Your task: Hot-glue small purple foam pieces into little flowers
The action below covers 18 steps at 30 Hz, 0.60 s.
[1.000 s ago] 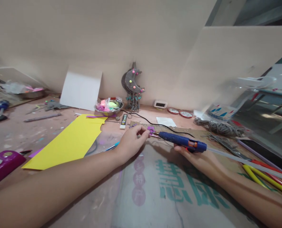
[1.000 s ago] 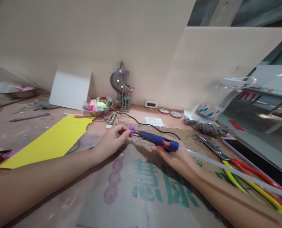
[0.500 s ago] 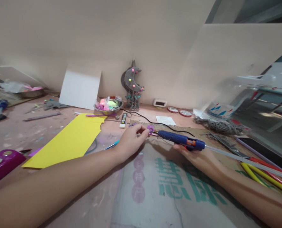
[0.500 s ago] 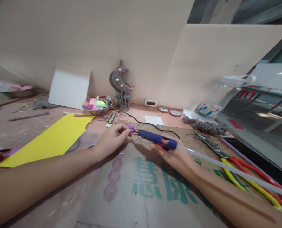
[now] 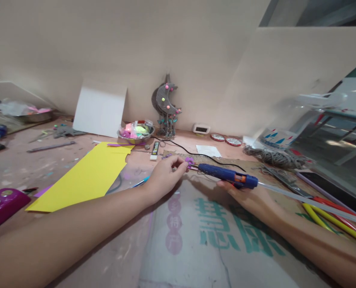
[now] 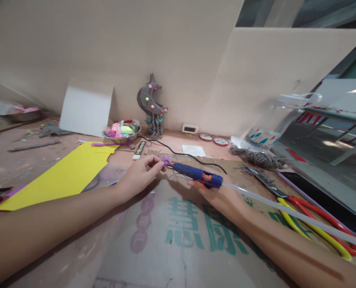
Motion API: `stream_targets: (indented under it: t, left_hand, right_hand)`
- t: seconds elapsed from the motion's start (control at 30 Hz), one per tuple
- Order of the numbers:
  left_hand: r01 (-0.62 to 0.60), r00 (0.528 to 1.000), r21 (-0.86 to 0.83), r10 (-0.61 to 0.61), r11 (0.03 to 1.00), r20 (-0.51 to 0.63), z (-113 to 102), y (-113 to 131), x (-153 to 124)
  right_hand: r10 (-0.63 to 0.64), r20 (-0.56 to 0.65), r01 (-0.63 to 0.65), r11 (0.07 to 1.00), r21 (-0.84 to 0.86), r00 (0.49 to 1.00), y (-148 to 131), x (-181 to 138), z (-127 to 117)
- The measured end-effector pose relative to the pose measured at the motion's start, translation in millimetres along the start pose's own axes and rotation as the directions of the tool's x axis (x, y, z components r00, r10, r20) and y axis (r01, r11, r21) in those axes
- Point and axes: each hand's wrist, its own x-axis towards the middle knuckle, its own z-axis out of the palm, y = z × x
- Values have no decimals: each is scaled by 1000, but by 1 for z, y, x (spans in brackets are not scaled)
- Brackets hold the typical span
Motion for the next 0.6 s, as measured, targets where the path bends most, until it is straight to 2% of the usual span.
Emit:
stream_targets:
  t: [0.2,0.6]
  left_hand:
    - [-5,1000,12,5,1000,2,0,-1,0]
    - [11,1000,10,-11,1000,-3,-1,1,0]
  right_hand:
    - [-22,-51,22,1000,4,998,0,-1,0]
    - [-44,-51,42,998,-43,998,5,0,0]
